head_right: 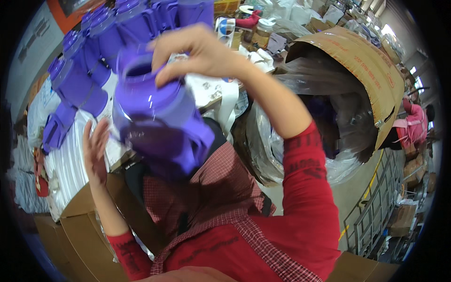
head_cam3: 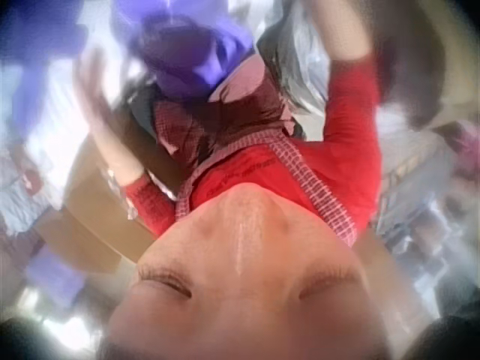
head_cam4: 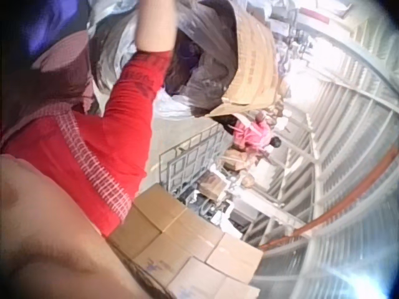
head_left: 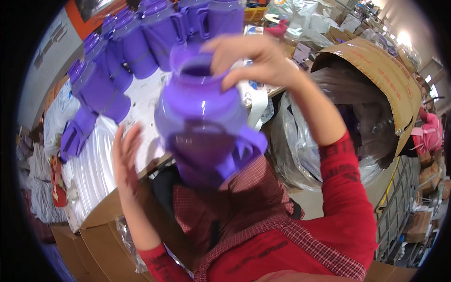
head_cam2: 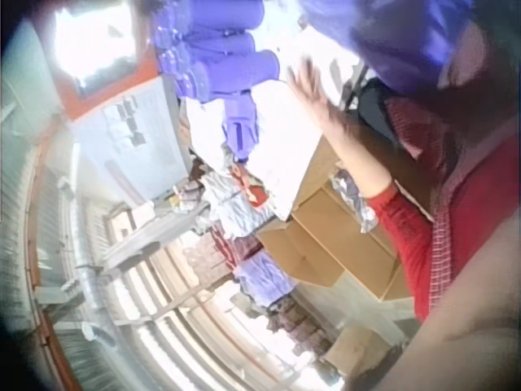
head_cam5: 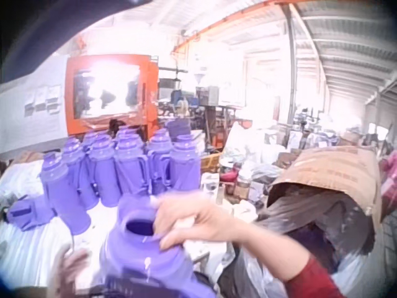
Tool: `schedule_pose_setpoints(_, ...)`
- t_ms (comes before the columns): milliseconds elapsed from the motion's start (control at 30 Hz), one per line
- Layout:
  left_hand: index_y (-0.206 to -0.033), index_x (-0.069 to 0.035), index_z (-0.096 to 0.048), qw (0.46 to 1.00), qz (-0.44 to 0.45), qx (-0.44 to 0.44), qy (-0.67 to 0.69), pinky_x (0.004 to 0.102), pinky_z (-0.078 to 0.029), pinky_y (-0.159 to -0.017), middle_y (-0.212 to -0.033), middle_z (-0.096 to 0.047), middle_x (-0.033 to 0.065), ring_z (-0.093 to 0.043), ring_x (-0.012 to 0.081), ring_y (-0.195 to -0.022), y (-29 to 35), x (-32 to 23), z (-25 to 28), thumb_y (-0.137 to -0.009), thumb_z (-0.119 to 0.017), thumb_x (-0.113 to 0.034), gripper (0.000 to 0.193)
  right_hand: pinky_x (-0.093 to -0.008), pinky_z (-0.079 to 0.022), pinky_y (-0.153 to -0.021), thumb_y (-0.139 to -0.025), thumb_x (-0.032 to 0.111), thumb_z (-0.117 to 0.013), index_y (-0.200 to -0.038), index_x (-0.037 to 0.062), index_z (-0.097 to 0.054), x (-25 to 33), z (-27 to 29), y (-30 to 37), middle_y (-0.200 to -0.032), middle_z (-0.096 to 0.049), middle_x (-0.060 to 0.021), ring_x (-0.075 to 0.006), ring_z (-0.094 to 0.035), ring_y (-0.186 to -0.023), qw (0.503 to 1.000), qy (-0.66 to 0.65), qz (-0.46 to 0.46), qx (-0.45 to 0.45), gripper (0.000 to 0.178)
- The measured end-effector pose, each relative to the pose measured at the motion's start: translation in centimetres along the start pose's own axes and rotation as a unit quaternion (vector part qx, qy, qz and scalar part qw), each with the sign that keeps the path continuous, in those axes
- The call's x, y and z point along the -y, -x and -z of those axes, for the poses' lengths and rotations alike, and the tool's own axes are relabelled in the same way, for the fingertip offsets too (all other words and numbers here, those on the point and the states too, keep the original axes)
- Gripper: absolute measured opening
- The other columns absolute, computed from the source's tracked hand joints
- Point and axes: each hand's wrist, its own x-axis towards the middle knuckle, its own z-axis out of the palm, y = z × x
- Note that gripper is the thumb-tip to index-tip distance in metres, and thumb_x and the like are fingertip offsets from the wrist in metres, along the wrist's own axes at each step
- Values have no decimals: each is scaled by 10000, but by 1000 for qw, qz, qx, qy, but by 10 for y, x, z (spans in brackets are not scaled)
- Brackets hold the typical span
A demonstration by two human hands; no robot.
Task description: The person repeatedly assembles purple pitchers by inserting stainless steel inner liners, applying round blue-and-white labels, and placing clear plastic lids. They handle multiple pitchers one at a time, moving finished units aside and retrieving new ones from a nearby box.
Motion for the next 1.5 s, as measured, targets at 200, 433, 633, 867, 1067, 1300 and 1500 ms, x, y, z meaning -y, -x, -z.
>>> schedule_pose_setpoints(200, -1471, -56, -322, 945, 287, 147, -58, 348, -395, -1039, -1281, -558, 197, -541, 267, -1178, -51, 60, -87, -836, -695, -369, 801, -347, -483, -902, -853, 290, -708, -1136, 37, -677, -159, -49, 114, -1066, -696, -139, -260, -648, -1011, 965, 12, -251, -71, 381)
schedule_pose_setpoints(433, -1331, -36, -503, 657, -104, 97, -740, 483, -348, -1073, -1412, -407, 273, -442, 413, -1278, -103, 57, -124, -802, -729, -370, 665, -430, -458, -906, -824, 290, -697, -1167, 5, -594, -274, -12, 248, -1097, -613, -200, -388, -560, -1008, 872, 263, -407, -77, 458)
schedule_pose_setpoints(633, -1249, 26, -539, 721, -333, 344, -501, 382, -493, -924, -1198, -605, 217, -588, 340, -1123, -150, 208, -300, -766, -727, -340, 635, -406, -471, -885, -780, 189, -740, -1155, -2, -621, -271, -24, 262, -1000, -654, -191, -371, -587, -986, 885, 196, -413, -87, 437)
schedule_pose_setpoints(867, -871, -60, -631, 697, -300, 419, -499, 339, -537, -522, -782, -657, 84, -664, 211, -667, -120, 228, -314, -796, -577, -161, 136, -426, -462, -913, -714, 70, -761, -1151, 19, -640, -303, 18, 253, -1095, -648, -191, -375, -582, -1036, 904, 236, -351, -71, 456)
schedule_pose_setpoints(1067, -807, -46, -590, 714, -217, 597, -295, 388, -470, -410, -572, -589, 71, -616, 232, -494, -23, 112, -287, -807, -559, -113, 74, -386, -470, -930, -677, -11, -759, -1167, 49, -649, -360, 32, 260, -1112, -657, -181, -361, -597, -1050, 866, 229, -413, -162, 505)
schedule_pose_setpoints(1300, -978, 107, -616, 721, -250, 578, -287, 368, -525, -520, -725, -638, 156, -664, 273, -686, 14, 81, -274, -789, -547, -102, 290, -369, -471, -928, -731, 25, -719, -1181, 48, -639, -309, 21, 238, -1177, -646, -170, -344, -609, -1065, 866, 358, -289, -195, 458)
schedule_pose_setpoints(1500, -1036, 124, -635, 664, -361, 505, -416, 374, -565, -685, -961, -669, 278, -677, 337, -824, 52, 80, -267, -756, -566, -136, 388, -281, -492, -828, -893, 234, -685, -924, 50, -664, -72, -65, 292, -1122, -662, -44, -128, -606, -954, 708, -90, -668, -210, 188)
